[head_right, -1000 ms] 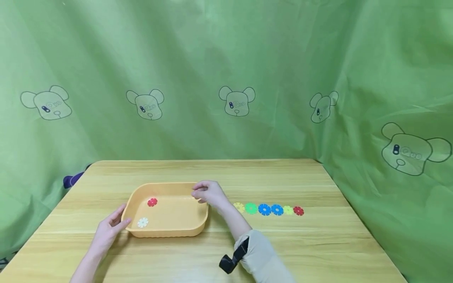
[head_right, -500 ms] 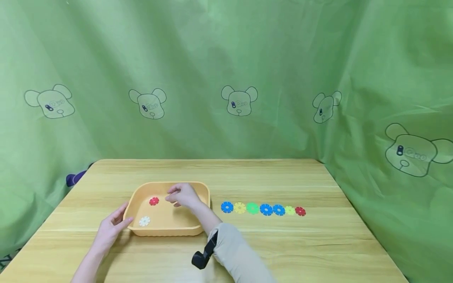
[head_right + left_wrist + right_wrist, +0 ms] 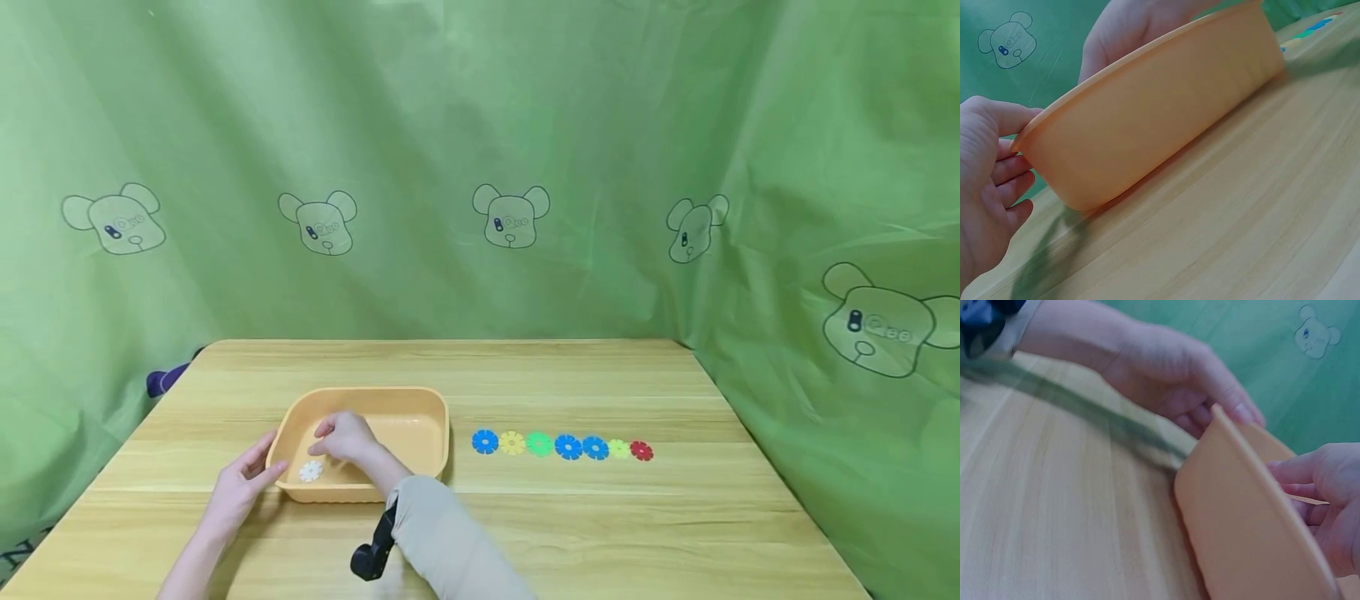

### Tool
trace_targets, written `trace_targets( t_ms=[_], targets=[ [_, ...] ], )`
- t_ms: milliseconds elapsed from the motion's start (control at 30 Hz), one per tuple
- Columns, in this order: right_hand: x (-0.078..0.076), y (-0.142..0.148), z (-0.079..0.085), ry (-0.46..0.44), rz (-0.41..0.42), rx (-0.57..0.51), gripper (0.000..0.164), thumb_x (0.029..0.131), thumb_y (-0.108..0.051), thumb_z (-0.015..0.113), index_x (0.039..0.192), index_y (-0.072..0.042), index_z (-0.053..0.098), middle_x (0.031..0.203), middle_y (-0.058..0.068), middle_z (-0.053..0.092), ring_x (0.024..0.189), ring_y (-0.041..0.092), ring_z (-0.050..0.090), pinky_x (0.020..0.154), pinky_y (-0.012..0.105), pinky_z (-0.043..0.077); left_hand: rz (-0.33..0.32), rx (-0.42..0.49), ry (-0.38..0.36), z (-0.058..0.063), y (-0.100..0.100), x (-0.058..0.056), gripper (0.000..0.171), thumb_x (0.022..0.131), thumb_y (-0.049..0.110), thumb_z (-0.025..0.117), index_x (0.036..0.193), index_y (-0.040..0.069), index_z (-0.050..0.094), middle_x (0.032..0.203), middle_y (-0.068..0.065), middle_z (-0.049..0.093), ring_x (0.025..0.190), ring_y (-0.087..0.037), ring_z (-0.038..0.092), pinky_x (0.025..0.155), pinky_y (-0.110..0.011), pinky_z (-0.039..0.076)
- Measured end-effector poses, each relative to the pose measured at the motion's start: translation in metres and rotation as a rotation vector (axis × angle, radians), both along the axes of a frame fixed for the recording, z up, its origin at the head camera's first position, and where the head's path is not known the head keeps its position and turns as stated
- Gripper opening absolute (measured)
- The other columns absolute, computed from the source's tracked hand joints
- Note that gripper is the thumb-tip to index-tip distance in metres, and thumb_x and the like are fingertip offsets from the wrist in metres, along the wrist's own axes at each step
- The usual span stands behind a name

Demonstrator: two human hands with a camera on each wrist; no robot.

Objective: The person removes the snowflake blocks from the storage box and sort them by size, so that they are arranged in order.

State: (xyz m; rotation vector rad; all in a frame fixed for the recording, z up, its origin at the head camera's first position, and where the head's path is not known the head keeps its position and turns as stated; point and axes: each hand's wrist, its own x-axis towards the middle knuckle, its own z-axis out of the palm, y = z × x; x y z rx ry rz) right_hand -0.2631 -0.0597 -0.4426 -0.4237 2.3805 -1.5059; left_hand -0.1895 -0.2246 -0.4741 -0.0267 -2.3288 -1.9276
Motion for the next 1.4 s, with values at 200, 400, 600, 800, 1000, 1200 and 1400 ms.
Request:
trace_targets(
  t_ms=[200, 400, 600, 800, 1000, 1200, 1400],
  targets=[
    [0.0, -0.005, -0.01, 0.065, 0.042, 0.117, 0.021, 0.072, -0.003, 0.077, 0.088, 0.001, 0.065, 0.071, -0.002, 0.056, 0.051, 0.008, 0.047, 0.043, 0.017, 0.044, -0.011, 0.002, 0.012, 0.0, 0.0, -0.001, 0.062, 0.088, 0.003, 0.06, 0.139, -0.01, 0.028, 0.144, -0.024, 0.028, 0.131, -0.037, 0.03, 0.095, -0.013, 0.034],
    [0.001, -0.009, -0.013, 0.132, 0.077, 0.243, 0.02, 0.069, -0.005, 0.079, 0.085, -0.002, 0.066, 0.076, -0.001, 0.059, 0.061, 0.01, 0.052, 0.058, 0.018, 0.047, -0.008, 0.001, 0.004, -0.002, -0.001, -0.001, 0.063, 0.088, 0.003, 0.06, 0.14, -0.009, 0.027, 0.145, -0.023, 0.027, 0.131, -0.035, 0.03, 0.096, -0.014, 0.033],
    [0.001, -0.012, -0.017, 0.211, 0.128, 0.388, 0.024, 0.066, -0.011, 0.081, 0.085, -0.007, 0.067, 0.078, -0.002, 0.062, 0.075, 0.011, 0.055, 0.071, 0.018, 0.047, -0.004, -0.001, 0.016, -0.002, 0.0, -0.001, 0.062, 0.087, 0.001, 0.06, 0.139, -0.011, 0.028, 0.142, -0.025, 0.03, 0.129, -0.036, 0.032, 0.095, -0.013, 0.034],
    [0.002, -0.014, -0.016, 0.303, 0.193, 0.513, 0.027, 0.067, -0.016, 0.082, 0.086, -0.01, 0.066, 0.081, -0.003, 0.062, 0.078, 0.009, 0.056, 0.073, 0.017, 0.046, -0.008, -0.001, 0.035, -0.002, 0.0, -0.002, 0.061, 0.087, 0.0, 0.06, 0.138, -0.012, 0.029, 0.141, -0.026, 0.031, 0.128, -0.037, 0.033, 0.095, -0.014, 0.034],
    [0.004, -0.014, -0.015, 0.297, 0.199, 0.549, 0.022, 0.067, -0.014, 0.081, 0.08, -0.01, 0.063, 0.075, -0.005, 0.057, 0.071, 0.009, 0.052, 0.066, 0.017, 0.045, -0.006, -0.009, 0.032, -0.004, -0.001, -0.002, 0.061, 0.087, 0.001, 0.061, 0.138, -0.011, 0.029, 0.142, -0.025, 0.03, 0.127, -0.037, 0.033, 0.094, -0.013, 0.035],
    [0.003, -0.01, -0.018, 0.27, 0.139, 0.468, 0.024, 0.066, -0.005, 0.079, 0.076, -0.011, 0.058, 0.07, -0.005, 0.052, 0.065, 0.01, 0.049, 0.06, 0.018, 0.043, 0.003, -0.01, 0.02, -0.002, 0.001, 0.0, 0.062, 0.086, 0.001, 0.061, 0.138, -0.011, 0.029, 0.143, -0.025, 0.029, 0.129, -0.037, 0.033, 0.095, -0.013, 0.034],
    [0.001, -0.002, -0.018, 0.269, 0.119, 0.407, 0.019, 0.069, -0.001, 0.074, 0.073, -0.011, 0.057, 0.07, -0.003, 0.053, 0.068, 0.011, 0.049, 0.062, 0.018, 0.043, 0.014, -0.007, 0.009, -0.001, 0.001, 0.0, 0.062, 0.086, 0.002, 0.061, 0.138, -0.011, 0.029, 0.143, -0.026, 0.029, 0.128, -0.039, 0.033, 0.095, -0.016, 0.035]
  ],
)
